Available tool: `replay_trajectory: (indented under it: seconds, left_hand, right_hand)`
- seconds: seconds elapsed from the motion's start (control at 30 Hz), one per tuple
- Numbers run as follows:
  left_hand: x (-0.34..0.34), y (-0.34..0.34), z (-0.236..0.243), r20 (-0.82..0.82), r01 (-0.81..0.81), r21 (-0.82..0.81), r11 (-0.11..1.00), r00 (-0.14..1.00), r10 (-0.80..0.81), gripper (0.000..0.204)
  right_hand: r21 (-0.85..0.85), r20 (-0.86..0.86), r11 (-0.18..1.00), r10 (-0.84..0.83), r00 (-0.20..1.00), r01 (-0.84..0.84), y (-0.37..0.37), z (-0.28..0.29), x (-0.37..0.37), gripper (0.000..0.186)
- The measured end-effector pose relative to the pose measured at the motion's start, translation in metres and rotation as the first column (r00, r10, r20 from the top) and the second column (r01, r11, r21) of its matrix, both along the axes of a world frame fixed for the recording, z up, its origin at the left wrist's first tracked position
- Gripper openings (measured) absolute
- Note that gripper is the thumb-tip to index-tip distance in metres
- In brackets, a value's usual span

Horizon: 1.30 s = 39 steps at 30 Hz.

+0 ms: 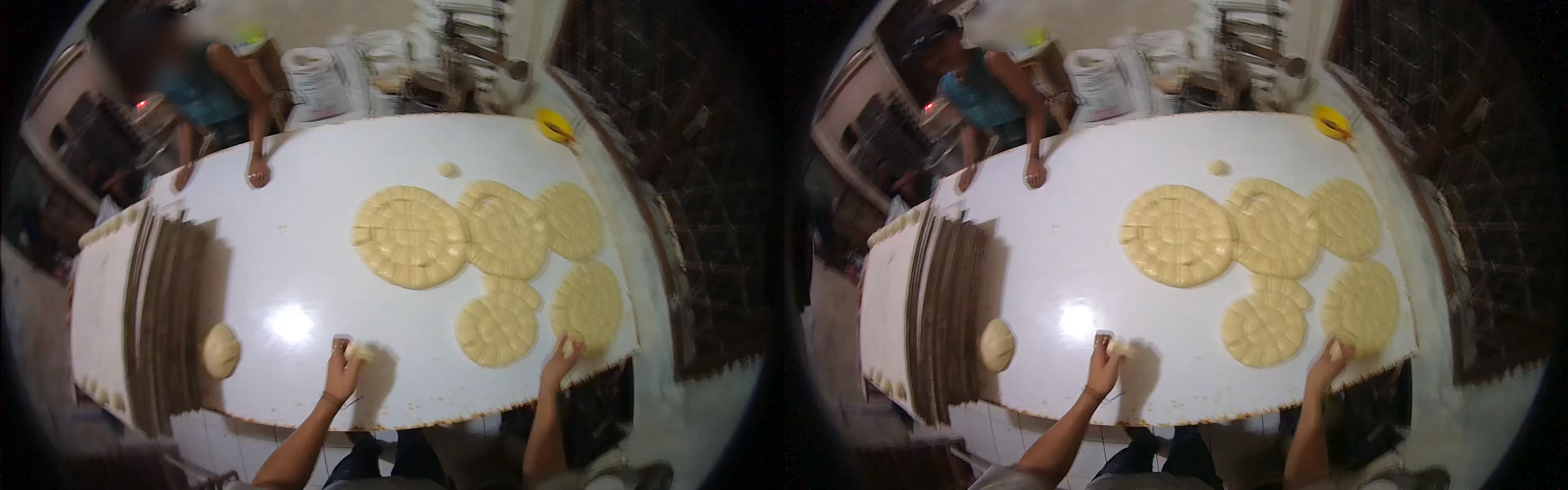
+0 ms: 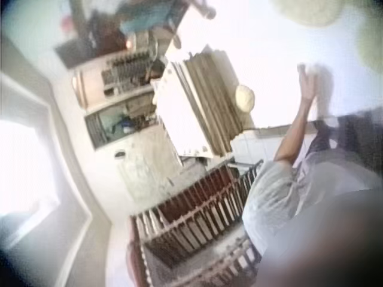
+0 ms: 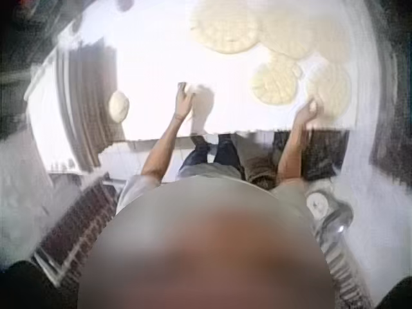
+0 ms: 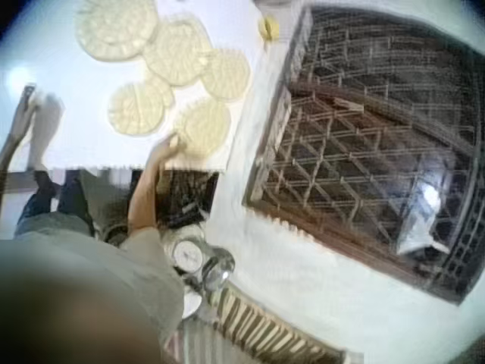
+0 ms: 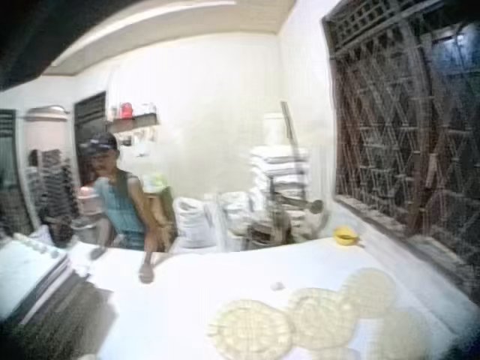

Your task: The person places small dough balls onto a large square board covered in flour and subsequently transfers the loaded board onto a wooden rack in a storage area.

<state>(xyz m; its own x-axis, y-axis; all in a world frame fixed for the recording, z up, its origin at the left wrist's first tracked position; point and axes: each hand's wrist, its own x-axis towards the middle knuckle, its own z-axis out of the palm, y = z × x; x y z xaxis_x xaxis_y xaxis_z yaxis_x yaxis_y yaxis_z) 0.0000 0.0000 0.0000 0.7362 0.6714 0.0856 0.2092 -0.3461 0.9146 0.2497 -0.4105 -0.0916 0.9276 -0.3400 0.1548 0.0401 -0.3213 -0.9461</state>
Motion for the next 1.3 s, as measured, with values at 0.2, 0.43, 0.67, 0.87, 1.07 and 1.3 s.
replay_trajectory:
  seconds: [0.2,0.43,0.67,0.87,1.07,1.3]
  left_hand:
    - [-0.096,-0.081,-0.030,-0.415,0.341,0.441,0.831,0.898,-0.148,0.045]
    - [-0.125,-0.073,-0.049,-0.124,0.536,0.325,0.779,0.841,-0.527,0.035]
    - [-0.037,-0.070,0.009,-0.092,0.325,0.347,0.880,0.945,-0.312,0.028]
    - [-0.128,-0.020,-0.049,-0.193,0.290,0.406,0.867,0.954,-0.228,0.017]
    - [-0.116,-0.061,-0.048,-0.038,0.404,0.291,0.867,0.910,-0.412,0.022]
    - [-0.046,-0.042,-0.041,-0.073,0.222,0.401,0.889,0.975,-0.210,0.024]
  right_hand:
    - [-0.575,-0.255,0.478,0.666,0.701,-0.663,0.028,0.076,-0.142,0.025]
    - [-0.532,-0.187,0.148,0.940,0.286,-0.834,0.052,0.045,-0.200,0.044]
    - [-0.575,-0.088,0.447,0.799,0.595,-0.685,0.153,0.074,-0.179,0.036]
    - [-0.555,-0.151,0.598,0.611,0.777,-0.578,0.062,0.063,-0.175,0.030]
    - [-0.500,-0.189,0.427,0.795,0.577,-0.753,0.071,0.050,-0.228,0.028]
    - [-0.488,-0.062,0.604,0.697,0.715,-0.630,0.148,0.061,-0.169,0.031]
